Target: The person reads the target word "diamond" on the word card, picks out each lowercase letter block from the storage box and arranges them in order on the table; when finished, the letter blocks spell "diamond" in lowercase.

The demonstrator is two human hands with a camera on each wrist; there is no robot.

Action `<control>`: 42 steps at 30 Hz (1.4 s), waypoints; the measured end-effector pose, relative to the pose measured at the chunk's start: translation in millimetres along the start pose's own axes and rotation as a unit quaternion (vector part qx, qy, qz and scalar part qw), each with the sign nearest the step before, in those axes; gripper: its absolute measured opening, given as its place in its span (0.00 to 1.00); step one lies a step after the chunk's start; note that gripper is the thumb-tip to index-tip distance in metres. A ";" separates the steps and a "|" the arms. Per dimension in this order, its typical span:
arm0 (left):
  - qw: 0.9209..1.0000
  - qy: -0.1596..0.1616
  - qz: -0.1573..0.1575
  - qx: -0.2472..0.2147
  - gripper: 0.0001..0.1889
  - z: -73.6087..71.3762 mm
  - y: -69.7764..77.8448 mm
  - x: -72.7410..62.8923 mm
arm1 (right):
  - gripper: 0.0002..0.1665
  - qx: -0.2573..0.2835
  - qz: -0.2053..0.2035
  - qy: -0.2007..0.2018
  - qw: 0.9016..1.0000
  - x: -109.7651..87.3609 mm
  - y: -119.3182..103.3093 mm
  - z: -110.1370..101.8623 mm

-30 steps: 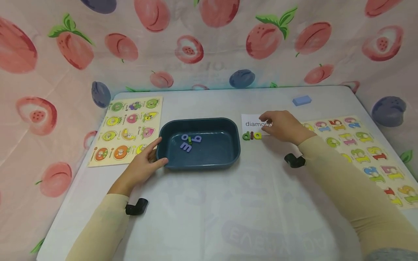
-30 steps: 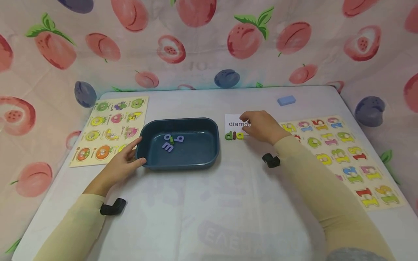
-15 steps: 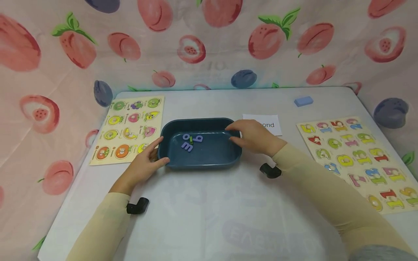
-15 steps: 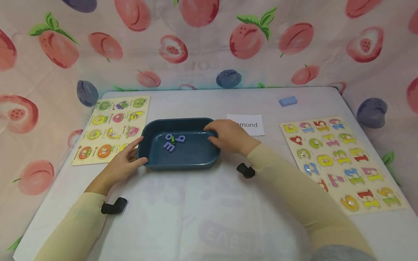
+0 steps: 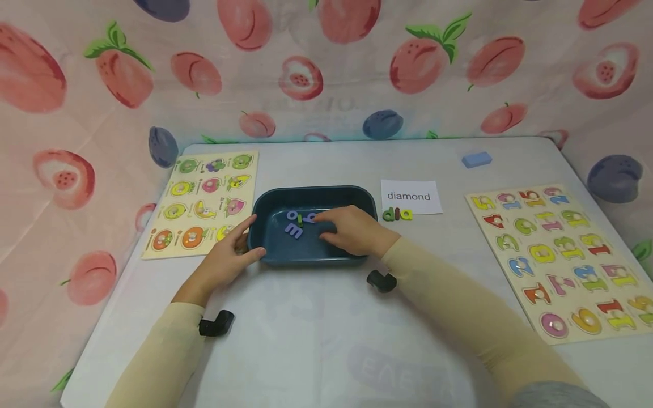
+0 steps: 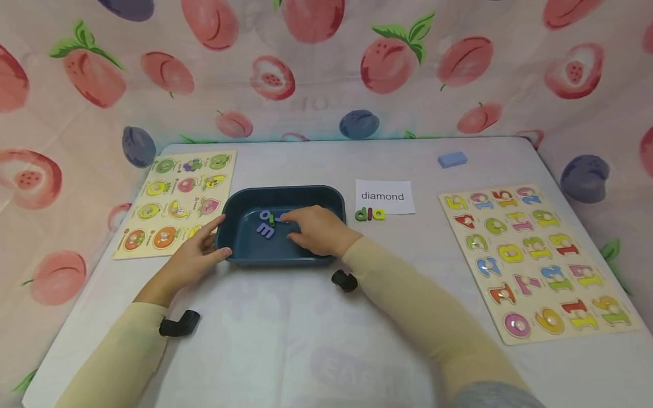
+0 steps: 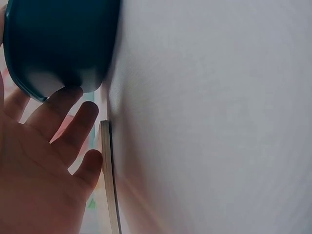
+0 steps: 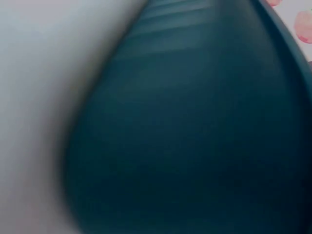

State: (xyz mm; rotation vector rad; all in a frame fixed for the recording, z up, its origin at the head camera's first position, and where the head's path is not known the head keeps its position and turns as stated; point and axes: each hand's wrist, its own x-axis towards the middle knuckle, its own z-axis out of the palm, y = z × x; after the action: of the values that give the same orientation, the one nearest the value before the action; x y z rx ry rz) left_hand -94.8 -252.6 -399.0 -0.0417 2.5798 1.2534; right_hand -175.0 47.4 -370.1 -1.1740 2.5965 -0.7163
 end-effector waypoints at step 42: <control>1.000 0.004 -0.019 0.008 0.45 0.4 1.6 0.8 | 0.27 -0.015 0.022 -0.096 0.995 42.5 -4.8 31.1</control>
State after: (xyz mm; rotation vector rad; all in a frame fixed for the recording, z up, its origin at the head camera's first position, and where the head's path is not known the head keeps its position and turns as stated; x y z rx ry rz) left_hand -95.8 -251.3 -398.2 -0.0922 2.5841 1.2221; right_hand -188.5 2.1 -393.8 -1.1292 2.4732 -0.5278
